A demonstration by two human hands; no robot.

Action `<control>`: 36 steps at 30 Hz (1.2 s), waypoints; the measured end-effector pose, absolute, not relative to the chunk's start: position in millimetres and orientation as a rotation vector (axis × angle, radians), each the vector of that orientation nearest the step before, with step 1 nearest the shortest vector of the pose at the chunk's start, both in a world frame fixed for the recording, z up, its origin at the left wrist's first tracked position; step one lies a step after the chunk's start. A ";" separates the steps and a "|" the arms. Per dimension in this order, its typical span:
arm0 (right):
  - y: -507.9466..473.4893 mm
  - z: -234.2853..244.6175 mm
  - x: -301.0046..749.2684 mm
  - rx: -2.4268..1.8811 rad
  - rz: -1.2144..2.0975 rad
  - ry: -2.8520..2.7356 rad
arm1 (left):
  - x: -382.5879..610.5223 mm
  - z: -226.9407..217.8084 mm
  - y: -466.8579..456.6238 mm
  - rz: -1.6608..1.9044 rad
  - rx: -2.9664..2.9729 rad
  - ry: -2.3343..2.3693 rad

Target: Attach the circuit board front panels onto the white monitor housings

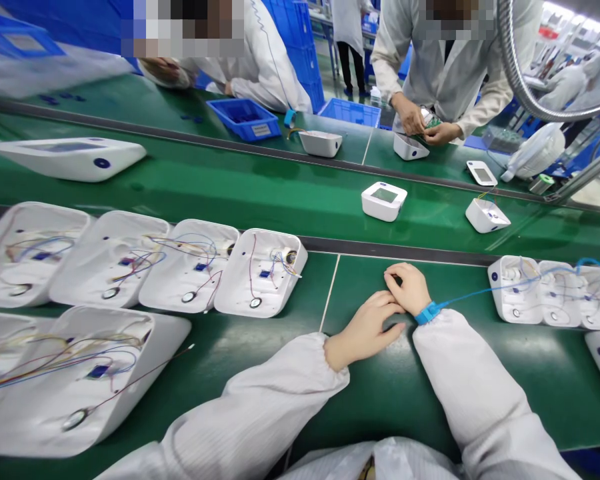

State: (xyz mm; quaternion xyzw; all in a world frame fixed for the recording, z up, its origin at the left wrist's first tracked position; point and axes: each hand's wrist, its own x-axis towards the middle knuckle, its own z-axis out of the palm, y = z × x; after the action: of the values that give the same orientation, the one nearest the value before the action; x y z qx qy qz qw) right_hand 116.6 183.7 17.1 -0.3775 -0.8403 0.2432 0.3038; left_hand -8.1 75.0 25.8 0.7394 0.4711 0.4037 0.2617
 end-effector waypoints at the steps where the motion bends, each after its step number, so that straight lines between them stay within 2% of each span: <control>1: 183.7 17.0 116.5 -1.000 0.646 -2.226 | -8.1 25.5 75.2 1.093 2.000 1.274; 36: 183.2 16.4 114.5 -1.006 0.652 -2.223 | -9.5 26.2 75.9 1.063 2.010 1.258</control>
State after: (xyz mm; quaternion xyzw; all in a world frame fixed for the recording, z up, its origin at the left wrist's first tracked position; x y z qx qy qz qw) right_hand 114.5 183.2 16.4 -0.3797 -0.8387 0.2459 0.3033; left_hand -9.5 75.9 26.2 0.7451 0.4663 0.3941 0.2685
